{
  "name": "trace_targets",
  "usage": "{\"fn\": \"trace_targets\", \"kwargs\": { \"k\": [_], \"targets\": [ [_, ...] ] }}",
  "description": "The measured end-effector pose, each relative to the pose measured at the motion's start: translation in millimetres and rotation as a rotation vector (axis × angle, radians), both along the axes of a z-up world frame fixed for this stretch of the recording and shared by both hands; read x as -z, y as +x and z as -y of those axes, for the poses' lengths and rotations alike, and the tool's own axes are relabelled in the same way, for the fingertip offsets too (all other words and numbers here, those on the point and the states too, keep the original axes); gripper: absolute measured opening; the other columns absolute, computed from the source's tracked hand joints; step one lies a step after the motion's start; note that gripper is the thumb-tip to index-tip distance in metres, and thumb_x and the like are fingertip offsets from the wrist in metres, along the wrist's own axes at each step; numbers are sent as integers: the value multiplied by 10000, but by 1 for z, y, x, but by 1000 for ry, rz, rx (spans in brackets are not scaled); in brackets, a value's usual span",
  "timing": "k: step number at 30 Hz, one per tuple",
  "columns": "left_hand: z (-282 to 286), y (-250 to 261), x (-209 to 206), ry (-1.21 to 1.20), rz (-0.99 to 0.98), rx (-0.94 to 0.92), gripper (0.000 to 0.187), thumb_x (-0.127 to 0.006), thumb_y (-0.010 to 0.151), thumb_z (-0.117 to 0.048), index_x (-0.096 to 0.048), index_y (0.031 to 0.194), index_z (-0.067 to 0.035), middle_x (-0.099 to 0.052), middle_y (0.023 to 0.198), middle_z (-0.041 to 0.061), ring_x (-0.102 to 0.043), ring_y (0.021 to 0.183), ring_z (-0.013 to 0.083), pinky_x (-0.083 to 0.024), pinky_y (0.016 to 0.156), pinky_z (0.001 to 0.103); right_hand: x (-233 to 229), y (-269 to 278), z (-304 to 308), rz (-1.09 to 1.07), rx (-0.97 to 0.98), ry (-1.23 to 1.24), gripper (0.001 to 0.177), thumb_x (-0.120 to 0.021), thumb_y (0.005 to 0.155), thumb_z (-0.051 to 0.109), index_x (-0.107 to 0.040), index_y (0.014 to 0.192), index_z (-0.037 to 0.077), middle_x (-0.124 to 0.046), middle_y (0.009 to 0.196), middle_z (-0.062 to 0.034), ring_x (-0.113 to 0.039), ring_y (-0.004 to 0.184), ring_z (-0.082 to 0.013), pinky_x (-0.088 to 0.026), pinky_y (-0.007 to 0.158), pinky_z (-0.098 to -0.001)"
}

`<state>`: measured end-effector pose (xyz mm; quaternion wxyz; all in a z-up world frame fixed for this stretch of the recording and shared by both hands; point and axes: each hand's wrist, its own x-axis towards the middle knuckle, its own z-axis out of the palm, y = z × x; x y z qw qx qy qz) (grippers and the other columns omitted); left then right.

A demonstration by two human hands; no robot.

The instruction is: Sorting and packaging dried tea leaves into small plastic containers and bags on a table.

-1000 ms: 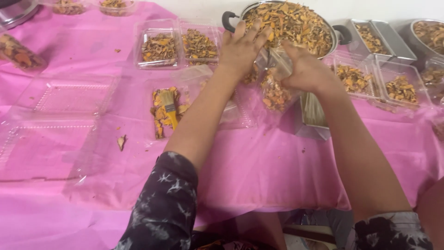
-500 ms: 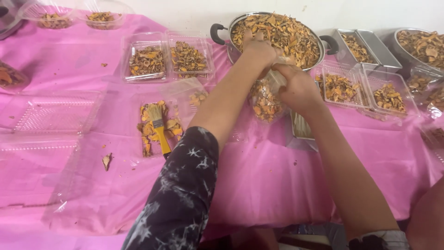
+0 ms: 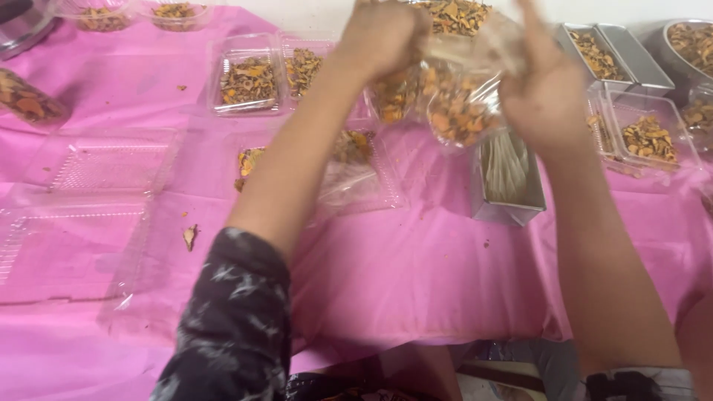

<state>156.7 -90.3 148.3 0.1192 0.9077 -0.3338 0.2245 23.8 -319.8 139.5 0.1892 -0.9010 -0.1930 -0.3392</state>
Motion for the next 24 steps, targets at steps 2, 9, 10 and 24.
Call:
{"fn": "trace_targets", "kwargs": {
  "k": [2, 9, 10, 24],
  "targets": [
    [-27, 0, -14, -49, 54, 59, 48, -661, 890, -108, -660, 893, -156, -658, 763, 36, -630, 704, 229, -506, 689, 457, -28, -19, -7, 43, -51, 16, 672, -544, 948, -125, -400, 1593, 0, -645, 1003, -119, -529, 627, -170, -441, 489, -318],
    [-135, -210, -85, 14, 185, 293, 571, -745, 1113, -259, -447, 1532, -12, -567, 632, 96, -519, 500, 279, -380, 473, 450, -59, -85, -34, 176, -340, 2, 213, -748, 1121, -217, -690, 1322, -177, -745, 1284, -276, -730, 1211, -324, -569, 1045, -390],
    [-155, -237, -81, 12, 187, 276, 571, -745, 1113, -259, -447, 1532, -12, -567, 632, 96, -519, 500, 279, -380, 473, 450, -58, -89, -37, 177, -356, -1, 213, -748, 1121, -217, -690, 1322, -177, -745, 1284, -276, -730, 1211, -324, -569, 1045, -390],
    [-233, -478, 0, -186, 67, -506, 543, -854, 538, -251, -745, 1070, -278, -470, 1549, 233, -379, 1508, 456, -285, 1280, 554, -73, -183, -239, -279, -1146, 130, 221, -405, 1073, 120, -560, 1036, -32, -683, 942, -92, -610, 600, -77, -452, 380, -154]
  ]
}}
